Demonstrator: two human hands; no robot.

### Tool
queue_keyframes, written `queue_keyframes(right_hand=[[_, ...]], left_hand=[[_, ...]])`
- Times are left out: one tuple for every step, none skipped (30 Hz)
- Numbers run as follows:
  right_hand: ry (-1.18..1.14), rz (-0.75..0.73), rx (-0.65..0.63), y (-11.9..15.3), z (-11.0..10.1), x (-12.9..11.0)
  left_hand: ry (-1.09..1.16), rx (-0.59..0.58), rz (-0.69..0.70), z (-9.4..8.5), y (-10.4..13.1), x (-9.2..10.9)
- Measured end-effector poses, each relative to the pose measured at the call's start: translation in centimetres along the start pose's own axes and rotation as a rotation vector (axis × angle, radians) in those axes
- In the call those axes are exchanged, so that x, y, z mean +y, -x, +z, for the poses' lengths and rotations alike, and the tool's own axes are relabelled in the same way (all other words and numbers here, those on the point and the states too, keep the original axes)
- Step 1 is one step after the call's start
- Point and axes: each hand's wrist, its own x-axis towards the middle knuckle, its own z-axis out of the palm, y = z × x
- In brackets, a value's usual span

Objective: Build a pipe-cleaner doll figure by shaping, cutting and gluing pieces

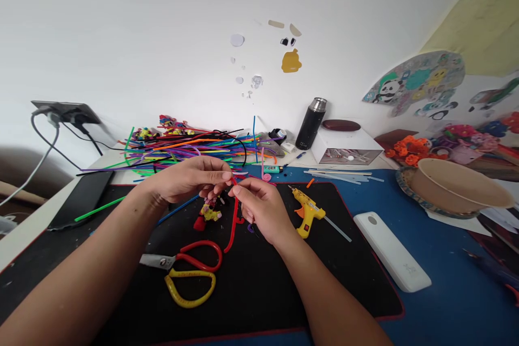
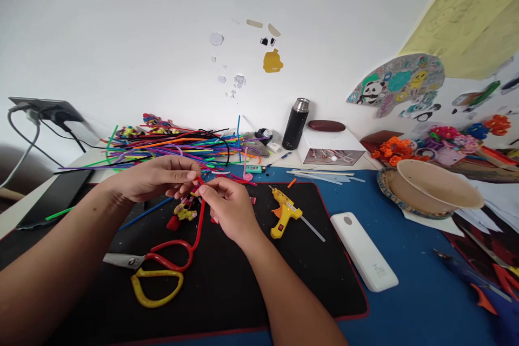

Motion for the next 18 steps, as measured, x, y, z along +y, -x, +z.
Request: queue_keyframes(right_hand=[[0.0, 0.0, 0.001, 0.0, 0.0, 0.0], [0.0, 0.002, 0.002, 0.0, 0.0, 0.0], [0.0, 0.005, 0.004, 0.0, 0.0, -0.1], [0.001, 0.009, 0.005, 0.0, 0.0, -0.1], [0.0, 0.011, 0.007, 0.0, 0.1, -0.2], [-0.003, 0.011, 0.008, 0.0, 0.1, -0.2], [-0.007, 0.009, 0.008, 0.0, 0.1, -0.2], [-0.012, 0.004, 0.007, 0.0, 0.0, -0.3], [-0.017, -0.004, 0.006, 0.0, 0.0, -0.3], [-0.02, -0.01, 0.006, 0.0, 0.0, -0.2], [-0.024, -0.013, 0.007, 0.0, 0.0, -0.2], [-0.029, -0.014, 0.008, 0.0, -0.1, -0.2], [-0.036, -0.015, 0.008, 0.0, -0.1, -0.2], [-0.044, -0.017, 0.011, 0.0, -0.1, -0.1], [-0.049, -0.022, 0.015, -0.1, -0.1, -0.1], [-0.05, -0.029, 0.02, -0.1, -0.2, 0.0], [-0.049, -0.038, 0.028, -0.1, -0.2, 0.0], [-0.047, -0.048, 0.039, -0.1, -0.2, 0.1]], left_hand=[[0.001, -0.005, -0.004, -0.1, 0.0, 0.0], [0.005, -0.008, -0.008, -0.1, -0.1, -0.1], [0.014, -0.01, -0.01, -0.2, -0.1, -0.2], [0.027, -0.012, -0.011, -0.2, -0.2, -0.4], [0.045, -0.017, -0.011, -0.1, -0.3, -0.5], [0.068, -0.025, -0.012, -0.1, -0.4, -0.7], [0.095, -0.032, -0.014, 0.1, -0.6, -0.8], [0.125, -0.036, -0.017, 0.2, -0.7, -0.9], [0.156, -0.036, -0.021, 0.5, -0.8, -0.9], [0.184, -0.032, -0.022, 0.7, -0.9, -0.9], [0.209, -0.024, -0.02, 0.9, -1.0, -0.9], [0.23, -0.012, -0.013, 1.2, -1.1, -0.9], [0.249, 0.002, -0.003, 1.5, -1.2, -0.9], [0.268, 0.02, 0.009, 1.7, -1.3, -0.9], [0.288, 0.043, 0.023, 2.1, -1.4, -0.9], [0.307, 0.072, 0.04, 2.4, -1.6, -1.0], [0.324, 0.105, 0.059, 2.7, -1.7, -1.0], [0.338, 0.141, 0.082, 3.1, -1.8, -1.1]])
